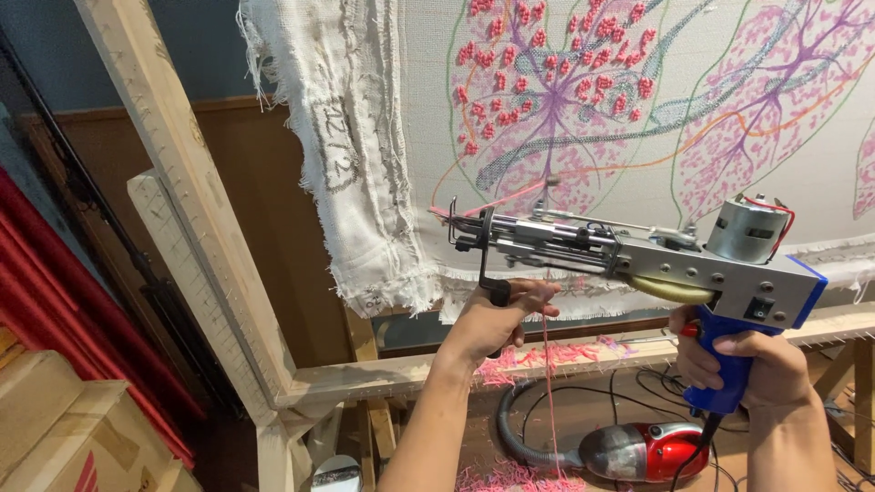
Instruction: Using an electric tufting gun to create a patterned rug on a stretched canvas.
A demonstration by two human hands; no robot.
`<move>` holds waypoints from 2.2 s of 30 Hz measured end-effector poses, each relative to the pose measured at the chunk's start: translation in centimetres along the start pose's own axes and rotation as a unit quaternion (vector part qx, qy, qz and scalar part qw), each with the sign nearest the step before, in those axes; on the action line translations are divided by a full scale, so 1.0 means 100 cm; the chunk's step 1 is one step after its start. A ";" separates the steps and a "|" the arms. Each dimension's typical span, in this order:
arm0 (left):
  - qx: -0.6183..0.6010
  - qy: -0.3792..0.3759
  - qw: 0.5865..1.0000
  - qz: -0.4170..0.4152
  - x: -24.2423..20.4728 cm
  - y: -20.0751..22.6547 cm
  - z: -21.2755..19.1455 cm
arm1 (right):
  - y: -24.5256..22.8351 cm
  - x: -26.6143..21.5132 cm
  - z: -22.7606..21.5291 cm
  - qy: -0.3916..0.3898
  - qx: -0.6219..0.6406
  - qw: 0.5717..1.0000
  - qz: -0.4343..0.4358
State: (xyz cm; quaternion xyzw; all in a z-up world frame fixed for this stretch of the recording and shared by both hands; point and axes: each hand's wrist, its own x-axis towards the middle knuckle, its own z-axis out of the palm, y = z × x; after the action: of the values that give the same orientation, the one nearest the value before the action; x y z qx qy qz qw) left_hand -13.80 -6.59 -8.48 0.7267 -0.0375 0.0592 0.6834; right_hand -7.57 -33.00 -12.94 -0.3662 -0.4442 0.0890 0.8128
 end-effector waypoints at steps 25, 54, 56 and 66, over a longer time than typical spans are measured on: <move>-0.012 0.020 1.000 0.000 0.000 -0.002 0.005 | -0.003 -0.004 -0.011 0.002 -0.010 0.998 0.069; 0.017 0.125 0.967 0.220 0.048 -0.042 0.009 | -0.014 -0.003 0.046 0.159 -0.211 0.965 0.009; 0.003 0.122 0.971 0.206 0.052 -0.045 0.009 | -0.012 -0.001 0.051 0.166 -0.217 0.962 0.009; -0.024 0.166 0.956 0.240 0.051 -0.053 0.016 | -0.011 0.001 0.047 0.137 -0.236 0.962 0.008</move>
State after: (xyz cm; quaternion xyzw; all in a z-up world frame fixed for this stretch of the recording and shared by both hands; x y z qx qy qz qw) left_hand -7.93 -7.72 -13.07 0.6595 -0.0983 0.3404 0.6629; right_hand -11.41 -31.32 -10.53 -0.5599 -0.3341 -0.0629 0.7557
